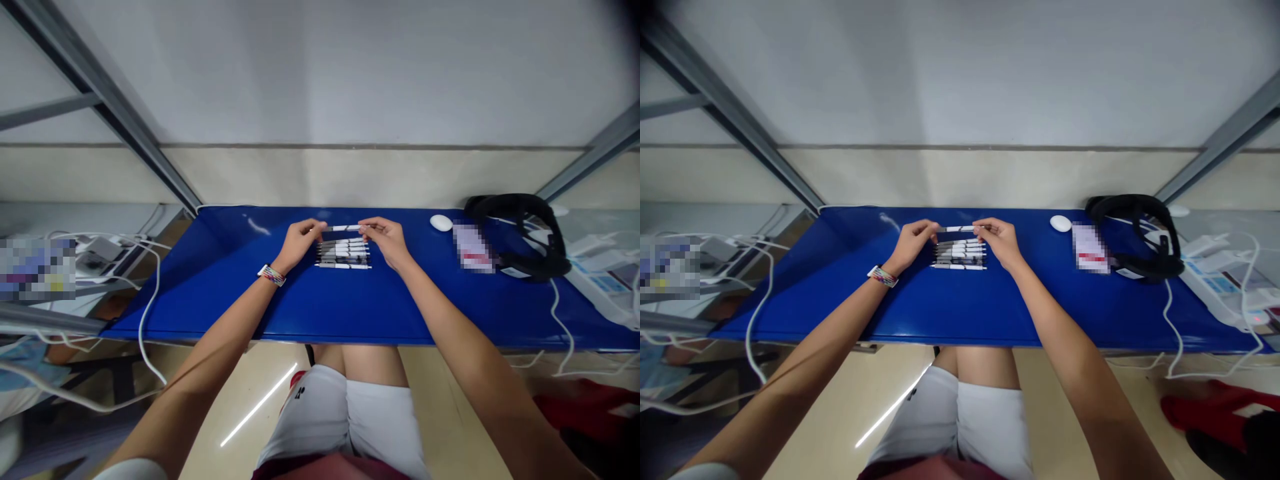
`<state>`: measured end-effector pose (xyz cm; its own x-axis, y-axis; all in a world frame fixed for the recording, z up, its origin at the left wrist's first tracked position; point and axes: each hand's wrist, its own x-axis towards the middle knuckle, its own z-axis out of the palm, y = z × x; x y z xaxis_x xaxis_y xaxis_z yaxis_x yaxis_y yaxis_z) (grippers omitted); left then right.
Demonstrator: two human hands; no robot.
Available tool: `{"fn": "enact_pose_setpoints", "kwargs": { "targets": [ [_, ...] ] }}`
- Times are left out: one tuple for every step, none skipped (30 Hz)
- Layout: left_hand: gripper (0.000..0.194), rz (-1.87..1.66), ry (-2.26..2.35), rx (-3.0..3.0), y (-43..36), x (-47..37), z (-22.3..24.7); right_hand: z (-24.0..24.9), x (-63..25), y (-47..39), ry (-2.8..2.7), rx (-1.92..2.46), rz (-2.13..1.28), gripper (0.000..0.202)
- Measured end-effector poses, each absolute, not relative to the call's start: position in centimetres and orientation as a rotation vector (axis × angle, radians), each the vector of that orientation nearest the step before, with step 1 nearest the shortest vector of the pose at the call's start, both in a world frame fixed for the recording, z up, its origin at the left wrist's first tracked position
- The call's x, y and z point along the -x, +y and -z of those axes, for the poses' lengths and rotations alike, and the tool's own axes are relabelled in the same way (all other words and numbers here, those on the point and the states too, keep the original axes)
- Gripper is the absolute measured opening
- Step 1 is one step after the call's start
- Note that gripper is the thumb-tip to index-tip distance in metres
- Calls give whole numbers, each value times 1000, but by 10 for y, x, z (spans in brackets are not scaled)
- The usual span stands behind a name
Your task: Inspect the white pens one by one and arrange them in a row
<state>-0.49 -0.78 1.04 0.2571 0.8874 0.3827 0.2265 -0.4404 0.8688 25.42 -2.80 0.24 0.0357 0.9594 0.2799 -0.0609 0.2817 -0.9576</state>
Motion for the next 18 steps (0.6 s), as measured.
{"fn": "enact_pose_setpoints", "kwargs": {
  "targets": [
    [34,-1216,991,-1848,-8,5,-11,-3,-254,-28,-1242,964,-1014,27],
    [33,-1222,976,-1856,-7,5,-11,-3,-254,-28,-1223,963,-1022,27],
    [34,-1218,980,-1852,-7,6,-11,-3,-254,-28,-1206,962,-1031,28],
    [38,-1213,992,-1841,-6,6,-11,-3,-255,-28,-1193,960,-1043,28],
    [45,-1208,1001,-1829,-6,6,-10,-2,-255,-27,-1183,958,-1055,28],
    [49,-1211,1001,-1820,-5,7,-10,-2,-255,-27,-1175,954,-1065,28],
    [46,-1220,991,-1820,-5,7,-10,-1,-256,-26,-1168,953,-1073,28],
    [40,-1229,972,-1832,-4,7,-10,-1,-256,-26,-1160,952,-1077,28],
    [36,-1228,957,-1851,-4,7,-11,-1,-257,-26,-1151,951,-1078,28],
    [34,-1222,955,-1866,-4,8,-11,-1,-257,-26,-1144,950,-1081,28],
    [33,-1216,969,-1871,-4,8,-11,-1,-257,-26,-1140,950,-1085,28],
    [37,-1211,984,-1867,-3,8,-10,-1,-257,-26,-1137,952,-1090,28],
    [42,-1208,991,-1854,-3,8,-10,-2,-257,-26,-1135,957,-1094,28],
    [40,-1211,988,-1836,-3,8,-10,-2,-257,-26,-1134,964,-1097,28],
    [35,-1216,978,-1823,-3,8,-10,-3,-258,-26,-1130,971,-1098,29],
    [32,-1214,967,-1819,-3,8,-10,-3,-258,-26,-1125,975,-1097,29],
    [31,-1200,965,-1824,-3,8,-10,-3,-258,-26,-1119,975,-1097,29],
    [30,-1182,978,-1828,-3,8,-10,-3,-258,-26,-1116,972,-1101,29]
  ]
}}
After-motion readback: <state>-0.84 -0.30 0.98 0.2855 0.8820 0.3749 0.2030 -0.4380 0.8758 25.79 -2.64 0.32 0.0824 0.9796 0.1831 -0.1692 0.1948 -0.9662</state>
